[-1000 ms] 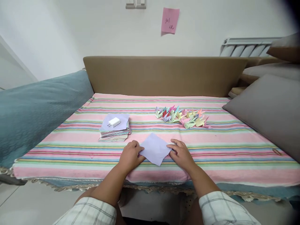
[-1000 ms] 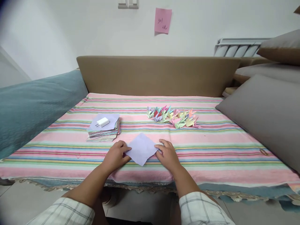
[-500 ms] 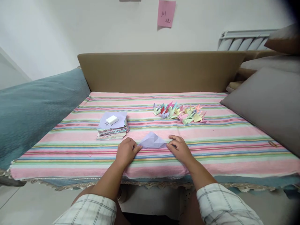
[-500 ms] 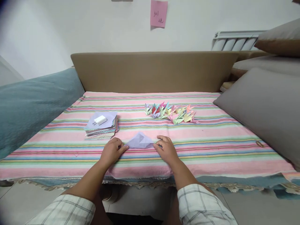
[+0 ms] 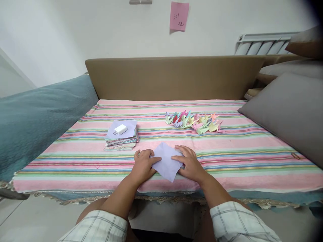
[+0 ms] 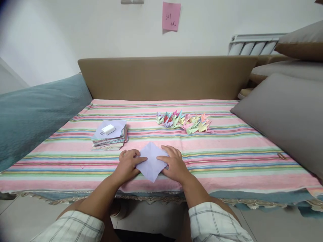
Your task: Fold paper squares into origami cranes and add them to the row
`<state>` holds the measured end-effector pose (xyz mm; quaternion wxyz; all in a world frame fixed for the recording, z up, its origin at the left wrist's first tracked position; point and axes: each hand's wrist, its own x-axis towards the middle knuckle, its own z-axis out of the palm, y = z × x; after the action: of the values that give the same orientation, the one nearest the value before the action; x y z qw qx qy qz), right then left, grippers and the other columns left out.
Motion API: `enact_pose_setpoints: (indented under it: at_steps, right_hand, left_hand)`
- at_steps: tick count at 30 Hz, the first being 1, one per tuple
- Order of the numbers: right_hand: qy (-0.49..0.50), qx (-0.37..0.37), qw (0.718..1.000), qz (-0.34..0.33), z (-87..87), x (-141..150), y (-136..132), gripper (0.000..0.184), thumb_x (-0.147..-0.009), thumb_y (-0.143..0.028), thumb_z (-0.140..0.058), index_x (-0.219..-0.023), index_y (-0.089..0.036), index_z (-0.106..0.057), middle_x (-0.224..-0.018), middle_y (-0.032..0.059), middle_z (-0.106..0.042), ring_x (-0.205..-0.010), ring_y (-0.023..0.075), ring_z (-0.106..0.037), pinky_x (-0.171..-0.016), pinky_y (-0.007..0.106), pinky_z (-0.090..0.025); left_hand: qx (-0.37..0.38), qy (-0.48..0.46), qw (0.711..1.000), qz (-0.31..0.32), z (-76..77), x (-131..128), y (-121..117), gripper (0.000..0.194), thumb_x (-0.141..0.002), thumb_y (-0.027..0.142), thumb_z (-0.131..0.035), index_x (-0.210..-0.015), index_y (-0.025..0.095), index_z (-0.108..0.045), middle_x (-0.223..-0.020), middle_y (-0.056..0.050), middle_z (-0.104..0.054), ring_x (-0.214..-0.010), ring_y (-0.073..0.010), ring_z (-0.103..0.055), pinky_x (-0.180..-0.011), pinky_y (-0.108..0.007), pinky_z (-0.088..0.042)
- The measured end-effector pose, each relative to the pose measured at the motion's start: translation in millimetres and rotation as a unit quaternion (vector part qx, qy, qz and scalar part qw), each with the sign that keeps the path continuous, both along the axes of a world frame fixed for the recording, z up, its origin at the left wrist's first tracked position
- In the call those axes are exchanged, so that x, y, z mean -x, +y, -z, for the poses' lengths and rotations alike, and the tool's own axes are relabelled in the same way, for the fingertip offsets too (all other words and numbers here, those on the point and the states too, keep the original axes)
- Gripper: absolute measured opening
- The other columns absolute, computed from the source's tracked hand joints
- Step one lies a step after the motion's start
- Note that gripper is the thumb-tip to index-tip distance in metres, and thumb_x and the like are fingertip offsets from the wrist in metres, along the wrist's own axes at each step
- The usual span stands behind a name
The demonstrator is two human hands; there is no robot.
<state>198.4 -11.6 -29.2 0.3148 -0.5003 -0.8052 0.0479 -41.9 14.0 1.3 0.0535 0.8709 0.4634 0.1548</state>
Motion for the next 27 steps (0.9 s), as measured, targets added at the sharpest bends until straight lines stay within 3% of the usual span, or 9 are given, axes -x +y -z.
enact_pose_setpoints:
  at_steps: [5,8,11,15,20,27]
  right_hand:
    - [-0.018,0.015,1.000,-0.006,-1.4,6.0,-0.9,0.030,-0.070,-0.036,-0.069,-0.100,-0.034,-0.071,-0.140,0.0041,-0.043,-0.126,0.0312,-0.035,-0.101,0.051,-0.028]
    - [0.001,0.031,0.999,0.015,-0.2,4.0,1.7,0.022,-0.075,-0.036,-0.066,-0.095,-0.032,-0.072,-0.138,0.0054,-0.045,-0.126,0.0304,-0.036,-0.100,0.050,-0.031]
    - [0.022,0.034,0.999,0.029,-0.2,1.9,4.1,0.018,-0.081,-0.037,-0.059,-0.077,-0.025,-0.072,-0.136,0.0068,-0.048,-0.124,0.0295,-0.039,-0.097,0.050,-0.034]
    - [0.029,0.031,0.999,0.023,0.0,1.4,5.5,0.032,-0.084,-0.039,-0.055,-0.058,-0.021,-0.059,-0.131,0.0066,-0.053,-0.121,0.0284,-0.042,-0.095,0.050,-0.037]
    - [0.070,0.043,0.994,0.079,3.3,1.0,7.2,0.034,-0.084,-0.040,-0.053,-0.056,-0.021,-0.057,-0.119,0.0089,-0.059,-0.113,0.0268,-0.049,-0.092,0.046,-0.040]
    - [0.102,0.073,0.982,0.143,7.4,-0.3,8.6,0.029,-0.078,-0.041,-0.058,-0.057,-0.021,-0.057,-0.111,0.0090,-0.061,-0.107,0.0277,-0.051,-0.090,0.046,-0.040]
  left_hand:
    - [0.026,-0.003,1.000,-0.003,3.3,-1.0,3.0,0.034,-0.072,0.021,-0.063,-0.100,0.039,-0.068,-0.097,-0.002,-0.055,-0.097,-0.0207,-0.050,-0.102,-0.051,-0.015]
    - [0.034,-0.021,0.999,-0.014,1.5,2.0,3.7,0.020,-0.078,0.028,-0.061,-0.094,0.036,-0.071,-0.091,-0.001,-0.056,-0.092,-0.0182,-0.052,-0.101,-0.050,-0.017]
    - [0.047,-0.034,0.998,-0.023,-0.5,5.1,4.2,0.014,-0.081,0.036,-0.059,-0.085,0.032,-0.072,-0.088,0.000,-0.056,-0.090,-0.0173,-0.052,-0.099,-0.047,-0.022]
    - [0.046,-0.043,0.996,-0.069,-1.7,8.3,5.6,0.025,-0.078,0.044,-0.060,-0.069,0.021,-0.065,-0.091,-0.001,-0.057,-0.090,-0.0182,-0.052,-0.094,-0.043,-0.028]
    - [0.052,-0.060,0.987,-0.137,-4.1,9.5,5.8,0.032,-0.079,0.046,-0.056,-0.063,0.019,-0.062,-0.085,-0.001,-0.059,-0.090,-0.0190,-0.054,-0.093,-0.043,-0.030]
    - [0.035,-0.039,0.986,-0.160,-3.3,11.0,7.9,0.036,-0.080,0.048,-0.055,-0.061,0.019,-0.062,-0.082,-0.002,-0.059,-0.088,-0.0203,-0.054,-0.088,-0.042,-0.032]
